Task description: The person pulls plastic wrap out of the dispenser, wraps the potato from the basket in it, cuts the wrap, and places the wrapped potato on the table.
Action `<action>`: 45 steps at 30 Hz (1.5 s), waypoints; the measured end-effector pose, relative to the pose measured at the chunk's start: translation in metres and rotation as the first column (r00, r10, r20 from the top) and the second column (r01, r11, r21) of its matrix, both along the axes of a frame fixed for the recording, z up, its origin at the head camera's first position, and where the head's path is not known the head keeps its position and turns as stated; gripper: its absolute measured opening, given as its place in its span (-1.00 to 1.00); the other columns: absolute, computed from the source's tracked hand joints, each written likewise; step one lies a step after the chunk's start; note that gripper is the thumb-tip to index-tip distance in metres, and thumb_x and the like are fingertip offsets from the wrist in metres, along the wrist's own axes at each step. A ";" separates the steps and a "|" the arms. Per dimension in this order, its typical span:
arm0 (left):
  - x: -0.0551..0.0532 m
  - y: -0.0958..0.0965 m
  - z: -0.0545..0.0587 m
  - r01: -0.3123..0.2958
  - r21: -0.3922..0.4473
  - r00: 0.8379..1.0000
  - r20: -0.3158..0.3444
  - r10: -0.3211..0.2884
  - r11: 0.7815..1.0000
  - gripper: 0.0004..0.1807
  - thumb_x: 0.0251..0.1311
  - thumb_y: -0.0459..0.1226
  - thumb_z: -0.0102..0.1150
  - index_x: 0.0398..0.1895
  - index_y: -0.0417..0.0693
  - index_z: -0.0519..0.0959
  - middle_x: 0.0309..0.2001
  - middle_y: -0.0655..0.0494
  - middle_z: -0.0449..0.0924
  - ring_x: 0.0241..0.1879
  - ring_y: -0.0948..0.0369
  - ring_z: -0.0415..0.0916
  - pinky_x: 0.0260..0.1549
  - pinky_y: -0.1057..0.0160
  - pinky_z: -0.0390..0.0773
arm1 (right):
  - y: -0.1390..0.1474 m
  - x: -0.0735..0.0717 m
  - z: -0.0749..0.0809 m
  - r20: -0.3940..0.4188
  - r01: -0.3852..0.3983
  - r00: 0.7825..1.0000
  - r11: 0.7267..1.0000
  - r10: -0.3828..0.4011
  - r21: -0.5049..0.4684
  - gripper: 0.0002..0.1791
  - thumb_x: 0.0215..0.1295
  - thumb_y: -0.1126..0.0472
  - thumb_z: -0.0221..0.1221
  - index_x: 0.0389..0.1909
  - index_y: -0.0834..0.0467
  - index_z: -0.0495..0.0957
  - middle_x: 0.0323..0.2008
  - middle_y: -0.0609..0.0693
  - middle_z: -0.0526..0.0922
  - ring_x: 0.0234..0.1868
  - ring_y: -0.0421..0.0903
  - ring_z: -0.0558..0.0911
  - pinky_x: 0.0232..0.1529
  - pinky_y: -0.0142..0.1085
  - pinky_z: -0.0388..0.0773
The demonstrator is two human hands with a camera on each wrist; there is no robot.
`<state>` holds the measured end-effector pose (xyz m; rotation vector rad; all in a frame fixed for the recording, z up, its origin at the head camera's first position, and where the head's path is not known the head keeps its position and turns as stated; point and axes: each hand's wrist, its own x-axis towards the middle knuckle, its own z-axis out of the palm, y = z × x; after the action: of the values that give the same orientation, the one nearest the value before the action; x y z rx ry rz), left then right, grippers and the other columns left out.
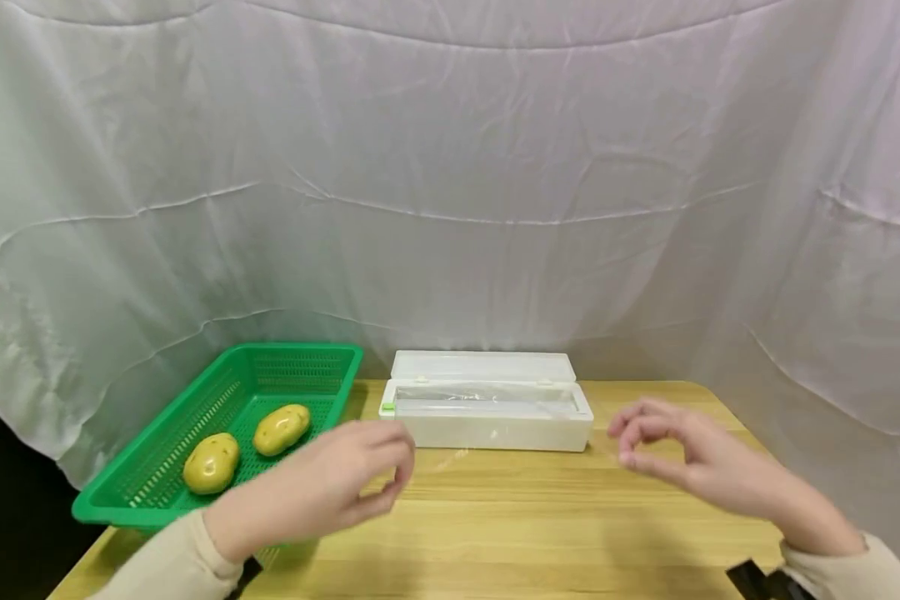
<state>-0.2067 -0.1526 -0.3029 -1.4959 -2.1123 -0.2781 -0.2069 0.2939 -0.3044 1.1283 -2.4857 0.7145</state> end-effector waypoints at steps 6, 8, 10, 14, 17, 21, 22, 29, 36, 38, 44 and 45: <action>0.013 0.008 -0.052 0.015 -0.114 1.000 0.012 -0.014 0.993 -0.67 0.12 -0.30 0.53 -0.35 0.22 0.49 -0.27 0.40 0.48 -0.26 0.45 0.42 -0.22 0.55 0.41 | 0.008 0.017 -0.052 0.060 -0.069 0.996 0.995 0.064 0.075 -0.70 0.42 0.20 0.39 -0.20 -0.32 0.57 -0.06 -0.34 0.62 -0.02 -0.36 0.61 -0.12 -0.45 0.50; 0.015 0.009 -0.067 0.017 -0.154 0.998 0.055 -0.009 0.988 -0.68 0.14 -0.30 0.51 -0.36 0.24 0.49 -0.30 0.42 0.47 -0.26 0.49 0.39 -0.25 0.60 0.32 | 0.012 0.021 -0.065 0.099 -0.109 0.990 0.991 0.101 0.081 -0.72 0.44 0.20 0.37 -0.19 -0.31 0.56 -0.11 -0.35 0.60 -0.07 -0.38 0.60 -0.13 -0.48 0.49; 0.017 0.009 -0.078 0.026 -0.189 0.993 0.116 -0.004 0.982 -0.68 0.19 -0.27 0.48 -0.41 0.24 0.46 -0.34 0.44 0.41 -0.30 0.53 0.29 -0.28 0.63 0.23 | 0.015 0.023 -0.077 0.153 -0.162 0.977 0.984 0.151 0.067 -0.74 0.46 0.22 0.35 -0.21 -0.26 0.57 -0.15 -0.34 0.59 -0.10 -0.40 0.58 -0.16 -0.47 0.47; 0.018 0.005 -0.096 0.037 -0.220 0.979 0.203 0.009 0.975 -0.71 0.17 -0.18 0.42 -0.46 0.24 0.42 -0.36 0.48 0.34 -0.35 0.58 0.16 -0.31 0.61 0.14 | 0.018 0.023 -0.094 0.211 -0.249 0.949 0.967 0.234 0.046 -0.76 0.43 0.31 0.36 -0.26 -0.15 0.62 -0.22 -0.27 0.57 -0.15 -0.40 0.56 -0.24 -0.44 0.46; 0.018 0.001 -0.106 0.032 -0.221 0.976 0.216 0.017 0.975 -0.78 0.14 -0.16 0.41 -0.41 0.26 0.50 -0.33 0.50 0.40 -0.34 0.61 0.20 -0.29 0.61 0.18 | 0.020 0.022 -0.104 0.251 -0.265 0.936 0.963 0.246 0.045 -0.78 0.40 0.33 0.37 -0.30 -0.09 0.65 -0.24 -0.22 0.56 -0.19 -0.44 0.51 -0.32 -0.47 0.41; 0.017 -0.004 -0.117 0.030 -0.236 0.981 0.194 0.017 0.971 -0.84 0.10 -0.16 0.41 -0.34 0.27 0.59 -0.29 0.50 0.50 -0.30 0.63 0.32 -0.30 0.63 0.18 | 0.020 0.023 -0.115 0.340 -0.256 0.910 0.966 0.236 0.017 -0.80 0.40 0.35 0.35 -0.34 -0.03 0.67 -0.28 -0.18 0.54 -0.20 -0.48 0.45 -0.39 -0.49 0.37; 0.017 -0.005 -0.119 0.031 -0.239 0.981 0.196 0.017 0.971 -0.85 0.12 -0.16 0.40 -0.34 0.28 0.59 -0.29 0.50 0.50 -0.29 0.64 0.32 -0.31 0.63 0.17 | 0.019 0.023 -0.117 0.363 -0.252 0.903 0.968 0.231 0.010 -0.81 0.41 0.36 0.34 -0.35 -0.01 0.68 -0.28 -0.18 0.54 -0.20 -0.50 0.44 -0.40 -0.50 0.38; 0.017 -0.014 -0.129 0.010 -0.240 0.990 0.139 0.024 0.971 -0.85 0.17 -0.10 0.40 -0.38 0.31 0.56 -0.32 0.52 0.47 -0.30 0.62 0.32 -0.31 0.66 0.14 | 0.013 0.023 -0.126 0.458 -0.240 0.861 0.971 0.220 -0.014 -0.85 0.38 0.30 0.34 -0.37 -0.01 0.69 -0.27 -0.32 0.46 -0.22 -0.52 0.41 -0.36 -0.50 0.45; 0.022 -0.020 -0.132 -0.054 -0.285 0.988 0.124 0.093 0.957 -0.79 0.38 0.05 0.29 -0.40 0.35 0.52 -0.34 0.57 0.39 -0.30 0.60 0.28 -0.33 0.61 0.13 | 0.007 0.021 -0.136 0.459 -0.206 0.875 0.976 0.153 0.068 -0.86 0.26 0.24 0.39 -0.39 -0.10 0.69 -0.28 -0.45 0.39 -0.28 -0.55 0.36 -0.37 -0.54 0.35; 0.024 -0.021 -0.134 -0.071 -0.288 0.990 0.093 0.102 0.955 -0.77 0.41 0.08 0.27 -0.40 0.34 0.52 -0.34 0.57 0.38 -0.30 0.59 0.26 -0.35 0.59 0.09 | 0.005 0.021 -0.139 0.424 -0.204 0.894 0.975 0.148 0.088 -0.86 0.23 0.24 0.41 -0.40 -0.10 0.70 -0.30 -0.44 0.40 -0.29 -0.56 0.34 -0.38 -0.56 0.34; 0.026 -0.021 -0.142 -0.089 -0.258 0.996 0.006 0.094 0.962 -0.71 0.49 0.10 0.23 -0.42 0.33 0.52 -0.36 0.55 0.36 -0.35 0.60 0.18 -0.39 0.60 -0.05 | 0.000 0.024 -0.147 0.380 -0.197 0.913 0.977 0.151 0.086 -0.85 0.25 0.28 0.40 -0.41 -0.05 0.69 -0.31 -0.41 0.42 -0.33 -0.59 0.31 -0.43 -0.57 0.35; 0.026 -0.021 -0.143 -0.089 -0.252 0.996 0.008 0.094 0.964 -0.71 0.50 0.10 0.22 -0.43 0.34 0.52 -0.37 0.55 0.36 -0.36 0.60 0.16 -0.40 0.61 -0.05 | 0.000 0.024 -0.147 0.384 -0.191 0.912 0.978 0.145 0.084 -0.84 0.26 0.29 0.40 -0.41 -0.05 0.69 -0.31 -0.42 0.41 -0.33 -0.59 0.31 -0.43 -0.56 0.35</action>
<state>-0.1803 -0.1740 -0.4455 -1.5323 -2.2935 0.0111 -0.1828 0.2936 -0.4518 1.3753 -2.8037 0.9157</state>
